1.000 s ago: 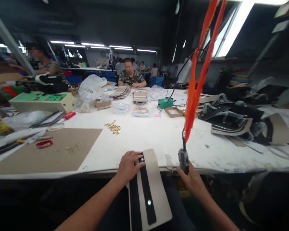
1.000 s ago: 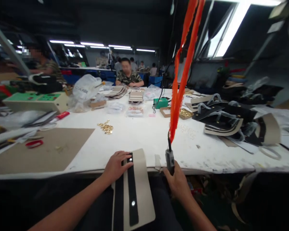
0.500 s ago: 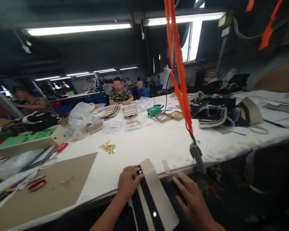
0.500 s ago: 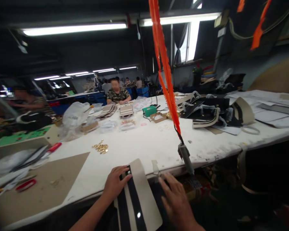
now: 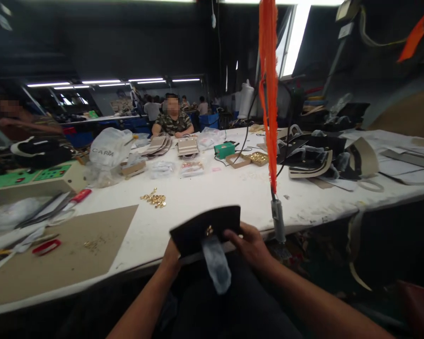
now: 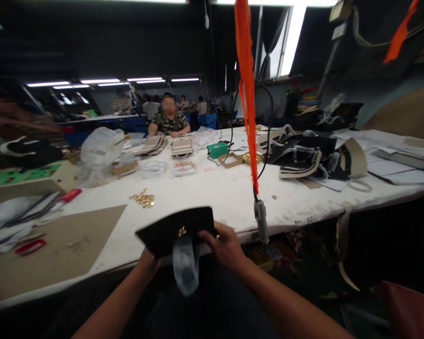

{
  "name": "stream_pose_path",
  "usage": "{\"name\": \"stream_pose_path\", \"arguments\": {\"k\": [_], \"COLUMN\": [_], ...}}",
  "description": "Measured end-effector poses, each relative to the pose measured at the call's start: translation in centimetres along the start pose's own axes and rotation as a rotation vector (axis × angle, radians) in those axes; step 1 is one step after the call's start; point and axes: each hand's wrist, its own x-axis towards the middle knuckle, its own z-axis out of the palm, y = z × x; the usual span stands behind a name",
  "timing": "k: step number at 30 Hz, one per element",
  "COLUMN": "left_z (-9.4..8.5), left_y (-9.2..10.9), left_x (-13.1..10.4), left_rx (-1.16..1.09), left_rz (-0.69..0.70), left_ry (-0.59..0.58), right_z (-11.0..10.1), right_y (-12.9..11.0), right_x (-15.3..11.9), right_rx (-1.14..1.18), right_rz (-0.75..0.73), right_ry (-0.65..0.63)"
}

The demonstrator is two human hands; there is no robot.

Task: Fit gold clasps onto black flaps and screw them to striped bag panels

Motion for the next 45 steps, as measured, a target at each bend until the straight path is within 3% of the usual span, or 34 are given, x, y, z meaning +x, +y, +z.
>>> {"name": "stream_pose_path", "arguments": {"k": [4,7,10,14,16,18,21,24,30,38,45], "left_z": [0.7,1.5,2.3,3.0,3.1,3.4,4.0,4.6,4.5,3.8,2.0], "left_y": [1.8,2.3,1.7,0.2,-0.5,-1.1,-1.8,-2.5,-3.0,-4.1,-4.8], "left_x": [-3.2,-5.4,-6.4,-6.2,-6.0,-5.9,-6.1,-6.4,-6.6,-7.1,-7.4], "left_rx": [-0.370,-0.545,-0.562,-0.619,-0.615,-0.606,-0.578,-0.585,-0.641,-0.647,-0.544], "left_rz": [-0.182,-0.316,-0.398,-0.445,-0.462,-0.470,-0.451,-0.464,-0.526,-0.566,-0.590], "left_ry": [-0.112,-0.279,-0.323,-0.181,-0.125,-0.087,-0.045,-0.015,0.066,0.070,-0.076], "right_z": [0.0,0.8,1.3,0.7,0.6,1.0,2.3,3.1,2.4,2.4,2.6], "right_y": [-1.5,-0.1,1.8,3.1,3.1,3.0,3.1,3.7,4.7,4.8,5.1], "right_x": [2.9,4.2,4.1,1.1,-1.2,-3.5,-5.3,-5.5,-4.6,-3.8,-3.2], "right_rx": [0.194,0.389,0.362,-0.127,-0.330,-0.413,-0.465,-0.545,-0.625,-0.483,-0.459], "right_rz": [0.288,0.437,0.478,0.170,-0.011,-0.128,-0.158,-0.170,-0.393,-0.475,-0.720], "right_ry": [0.142,0.116,0.141,0.336,0.231,0.030,-0.111,-0.132,-0.207,-0.448,-0.668]}}
